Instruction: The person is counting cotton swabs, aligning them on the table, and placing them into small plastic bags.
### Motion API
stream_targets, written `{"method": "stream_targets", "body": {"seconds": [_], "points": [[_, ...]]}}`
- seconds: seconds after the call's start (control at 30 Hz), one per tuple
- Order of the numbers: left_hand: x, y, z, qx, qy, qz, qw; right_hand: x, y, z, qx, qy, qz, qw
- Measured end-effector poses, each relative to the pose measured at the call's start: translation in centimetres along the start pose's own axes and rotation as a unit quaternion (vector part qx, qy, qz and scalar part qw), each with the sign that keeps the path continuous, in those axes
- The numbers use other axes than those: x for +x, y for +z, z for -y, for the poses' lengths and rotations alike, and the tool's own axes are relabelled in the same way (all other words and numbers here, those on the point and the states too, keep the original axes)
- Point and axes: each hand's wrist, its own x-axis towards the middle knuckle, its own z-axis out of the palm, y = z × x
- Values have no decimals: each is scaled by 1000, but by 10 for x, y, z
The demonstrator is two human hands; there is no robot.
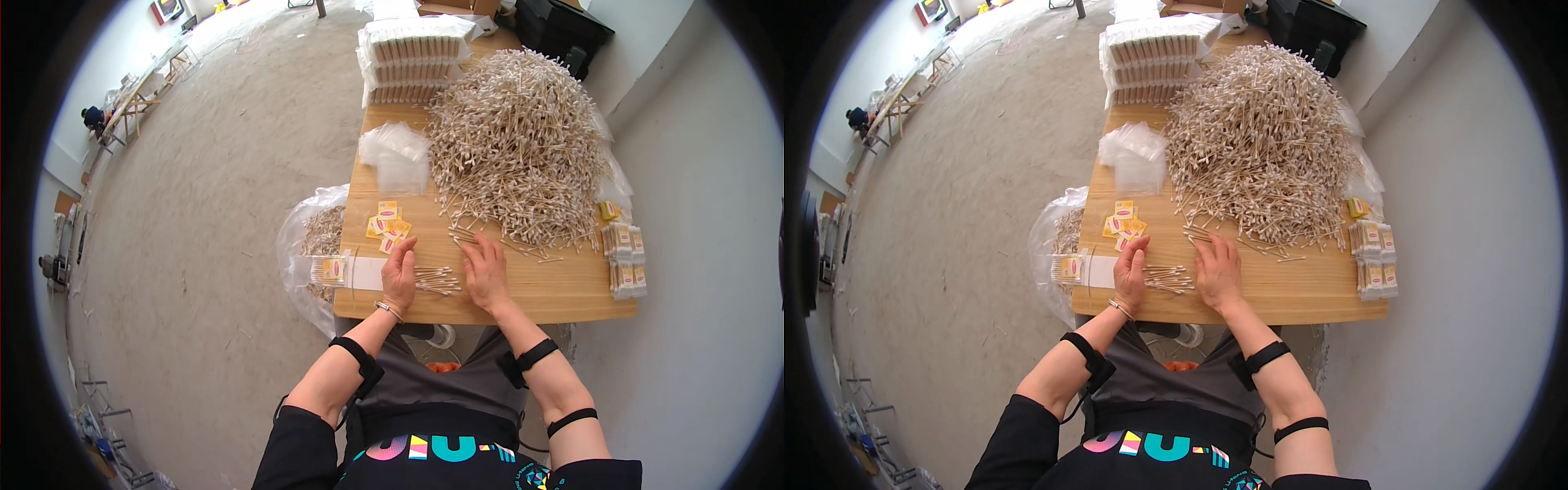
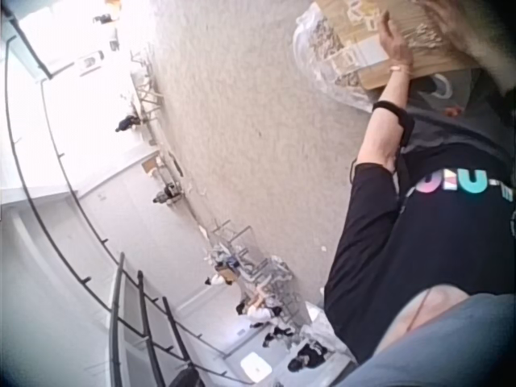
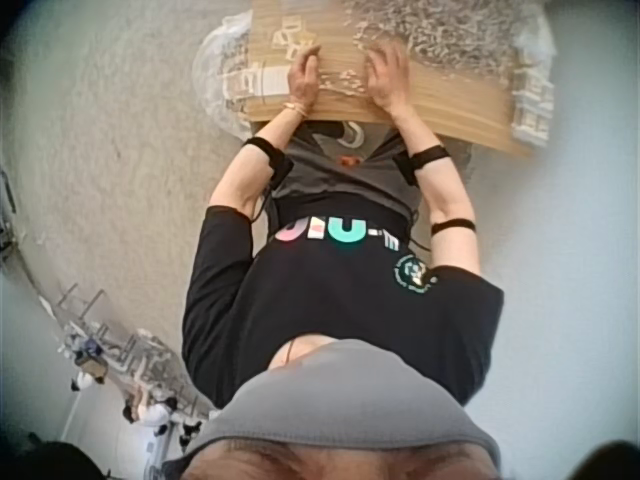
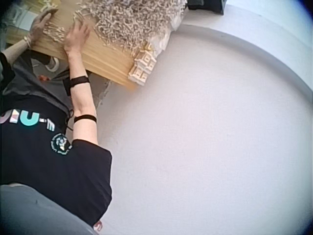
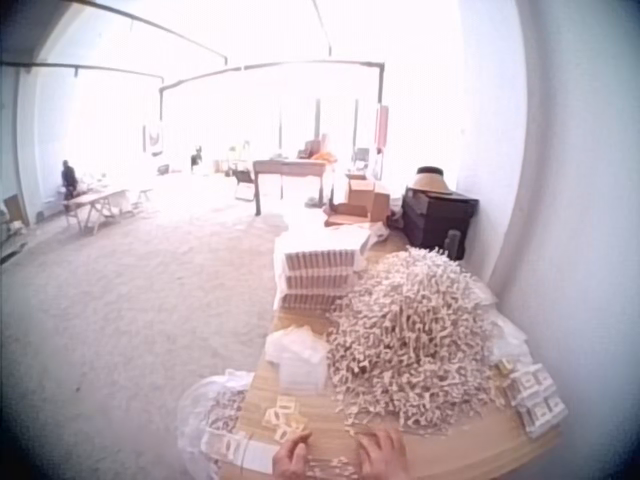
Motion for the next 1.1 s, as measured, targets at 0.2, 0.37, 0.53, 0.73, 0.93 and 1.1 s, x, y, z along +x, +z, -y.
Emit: {"method": "stream_targets", "body": {"seconds": [0.2,0.37,0.53,0.73,0.93,1.1], "points": [[0,1,0,-25,-7,-1,1000,-16,13,32,-19,26,26,999],[0,1,-2,-56,-23,-5,998,-20,14,48,13,-29,-9,999],[1,-3,-4,-60,-42,8,997,-25,14,47,49,-80,45,995],[2,-3,-2,-82,-52,35,995,-23,20,31,184,16,3,983],[1,-3,-5,-42,-36,33,998,-13,31,36,297,52,3,953],[1,-5,-7,-31,-48,69,996,-5,31,45,357,35,48,932]]}}
